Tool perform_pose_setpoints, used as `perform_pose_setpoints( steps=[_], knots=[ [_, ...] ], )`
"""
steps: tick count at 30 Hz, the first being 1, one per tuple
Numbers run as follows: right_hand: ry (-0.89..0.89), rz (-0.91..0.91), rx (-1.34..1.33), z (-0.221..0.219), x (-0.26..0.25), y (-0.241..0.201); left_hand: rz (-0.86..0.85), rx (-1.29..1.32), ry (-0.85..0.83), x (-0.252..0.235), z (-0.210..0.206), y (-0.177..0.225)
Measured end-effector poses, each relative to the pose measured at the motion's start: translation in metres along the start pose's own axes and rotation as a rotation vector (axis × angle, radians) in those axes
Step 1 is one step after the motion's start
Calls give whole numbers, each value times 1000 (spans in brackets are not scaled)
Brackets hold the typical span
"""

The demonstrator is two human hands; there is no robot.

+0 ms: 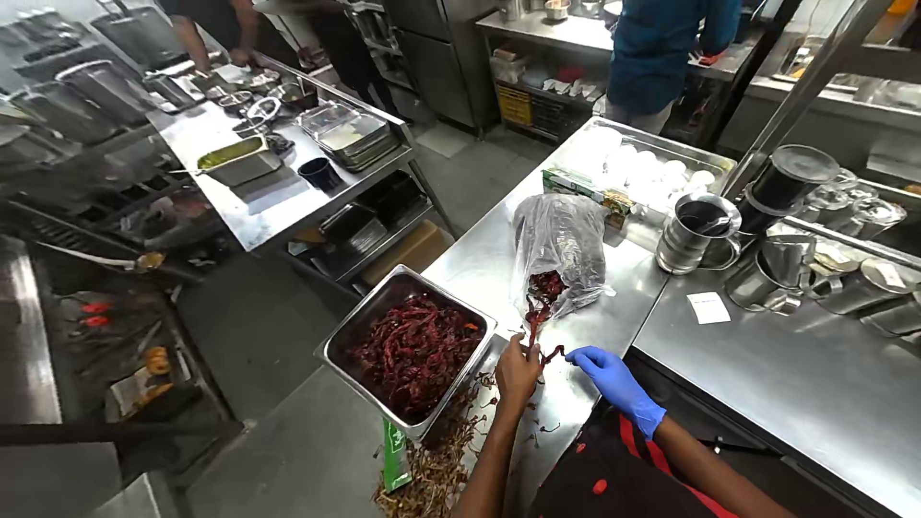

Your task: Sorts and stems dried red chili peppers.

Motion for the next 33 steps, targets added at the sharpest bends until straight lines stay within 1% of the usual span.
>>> perform_pose_setpoints(
  steps=[2, 3, 5, 7, 11, 12, 14, 19, 20, 24, 27, 30, 33],
  knots=[
    [11, 27, 1, 2, -5, -8, 25, -41, -64, -9, -3, 0],
    [23, 43, 0, 4, -7, -11, 27, -29, -65, -10, -3, -1],
    [56, 65, 5, 6, -10, -15, 36, 82, -33, -5, 0, -6],
    [94, 69, 9, 4, -7, -16, 51, 281, -35, 5, 1, -17],
    [106, 43, 22, -10, 12, -10, 70, 862, -140, 29, 4, -35],
    [97, 34, 31, -15, 19, -7, 79, 961, -172, 33, 5, -39],
    [86, 6, 40, -22, 32, -2, 93, 1066, -217, 38, 4, -46],
    [145, -36, 41, -35, 57, 4, 122, 1179, -265, 41, -1, -53],
    [159, -32, 29, -37, 60, 4, 106, 1203, -281, 42, 1, -53],
    [213, 16, -28, -50, 58, -6, -60, 1266, -354, 56, 15, -49],
    [246, 92, -42, -60, 53, -27, -201, 1308, -438, 71, 26, -50],
    [211, 181, -33, -64, 55, -49, -268, 1302, -510, 86, 33, -54],
    [199, 245, -70, -68, 59, -59, -327, 1242, -547, 96, 36, -59]
  ],
)
Point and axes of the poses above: each hand's wrist, its own x-axis away from the middle knuckle, its own z-axis out of the back of the hand, y = z × x, the point moved 3 cm from there along -x, towards the middle knuckle, and after that the axes turned 13 degrees about -x, right-handed, at the moved point
